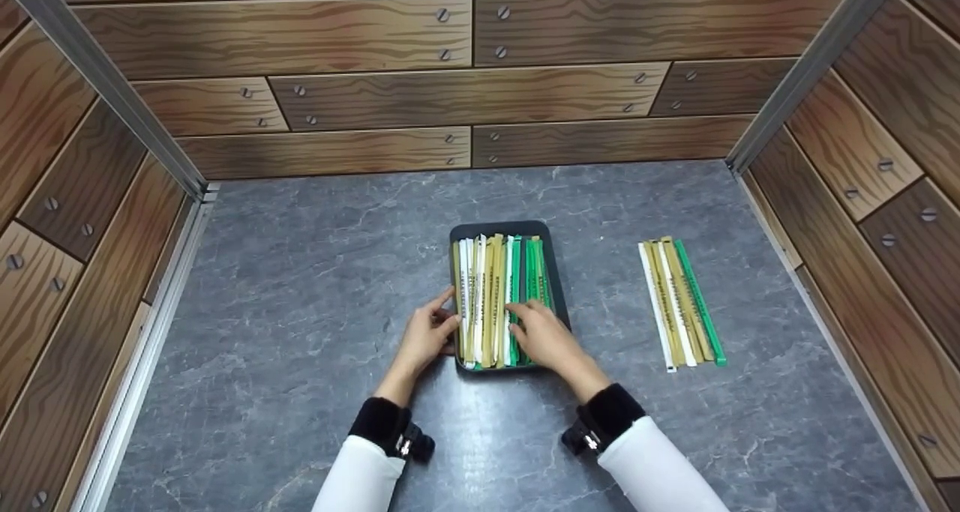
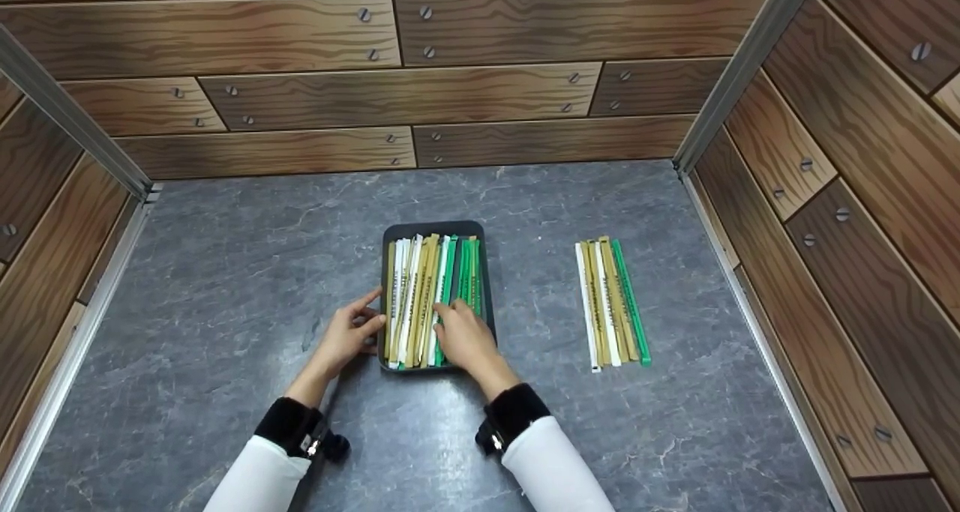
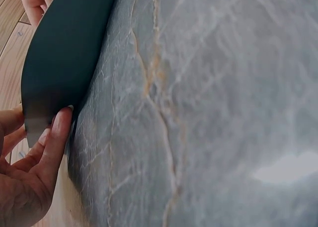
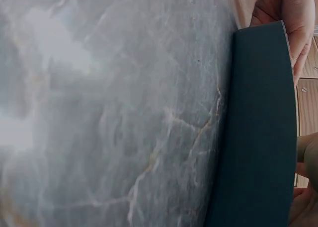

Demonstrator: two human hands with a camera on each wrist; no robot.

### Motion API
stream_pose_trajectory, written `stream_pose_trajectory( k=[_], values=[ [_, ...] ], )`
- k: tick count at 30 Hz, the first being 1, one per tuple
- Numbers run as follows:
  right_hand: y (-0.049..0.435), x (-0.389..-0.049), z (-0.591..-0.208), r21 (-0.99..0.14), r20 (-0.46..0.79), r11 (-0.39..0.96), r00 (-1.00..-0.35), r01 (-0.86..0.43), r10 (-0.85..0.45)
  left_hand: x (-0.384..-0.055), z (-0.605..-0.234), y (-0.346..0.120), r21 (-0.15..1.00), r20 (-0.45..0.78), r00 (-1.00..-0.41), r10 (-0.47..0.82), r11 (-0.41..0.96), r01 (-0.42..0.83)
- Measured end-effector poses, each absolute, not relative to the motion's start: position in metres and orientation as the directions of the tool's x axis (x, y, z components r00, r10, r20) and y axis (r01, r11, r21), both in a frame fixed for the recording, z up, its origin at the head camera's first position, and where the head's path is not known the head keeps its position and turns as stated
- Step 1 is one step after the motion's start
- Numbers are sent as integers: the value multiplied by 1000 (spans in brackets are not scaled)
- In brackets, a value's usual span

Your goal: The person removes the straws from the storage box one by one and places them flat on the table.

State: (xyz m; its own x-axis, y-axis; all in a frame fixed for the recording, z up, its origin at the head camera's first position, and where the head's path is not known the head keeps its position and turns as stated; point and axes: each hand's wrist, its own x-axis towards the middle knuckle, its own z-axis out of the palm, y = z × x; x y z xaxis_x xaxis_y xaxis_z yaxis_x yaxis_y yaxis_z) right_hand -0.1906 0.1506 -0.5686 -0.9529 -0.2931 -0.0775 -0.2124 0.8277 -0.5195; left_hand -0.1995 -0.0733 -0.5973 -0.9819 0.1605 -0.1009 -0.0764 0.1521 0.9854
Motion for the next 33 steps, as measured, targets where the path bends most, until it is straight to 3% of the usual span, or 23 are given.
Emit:
stream_pose_trajectory(
  k=[16, 23, 27, 33],
  values=[
    [150, -196, -578, -430, -37, 881, -971, -198, -236, -199, -597, -74, 985, -113, -980, 166, 145, -89],
    [150, -199, -583, -424, 65, 883, -979, -202, -193, -199, -597, -73, 983, -107, -981, 160, 162, -80],
    [150, -201, -583, -448, 94, 876, -984, -178, -152, -199, -597, -73, 986, -97, -981, 166, 151, -72],
    [151, -202, -580, -543, 25, 832, -993, -109, -114, -200, -598, -74, 989, -99, -980, 175, 130, -76]
  ],
)
